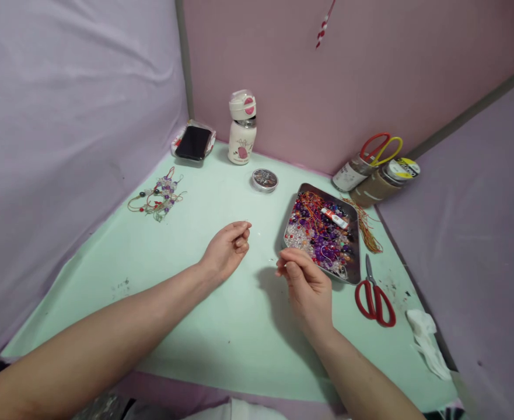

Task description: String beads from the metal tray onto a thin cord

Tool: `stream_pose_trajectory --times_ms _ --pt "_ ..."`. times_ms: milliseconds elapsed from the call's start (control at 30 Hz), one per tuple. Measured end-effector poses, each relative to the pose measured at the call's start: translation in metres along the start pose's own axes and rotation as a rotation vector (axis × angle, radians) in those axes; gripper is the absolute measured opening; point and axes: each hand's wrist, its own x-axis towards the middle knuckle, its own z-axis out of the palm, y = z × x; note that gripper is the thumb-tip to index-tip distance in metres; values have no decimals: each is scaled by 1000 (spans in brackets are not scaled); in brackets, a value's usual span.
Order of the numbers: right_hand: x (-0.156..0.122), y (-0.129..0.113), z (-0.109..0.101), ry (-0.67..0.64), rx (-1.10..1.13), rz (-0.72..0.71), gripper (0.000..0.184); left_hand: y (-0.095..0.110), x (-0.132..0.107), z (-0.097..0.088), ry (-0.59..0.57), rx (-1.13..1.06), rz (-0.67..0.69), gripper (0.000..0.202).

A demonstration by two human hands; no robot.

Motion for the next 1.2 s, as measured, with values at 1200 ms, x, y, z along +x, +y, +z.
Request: stream_pose_trajectory --times_ms 1200 --pt "23 -33 -25 -14 -1156 -616 11 -16 -15 6 -255 529 59 20"
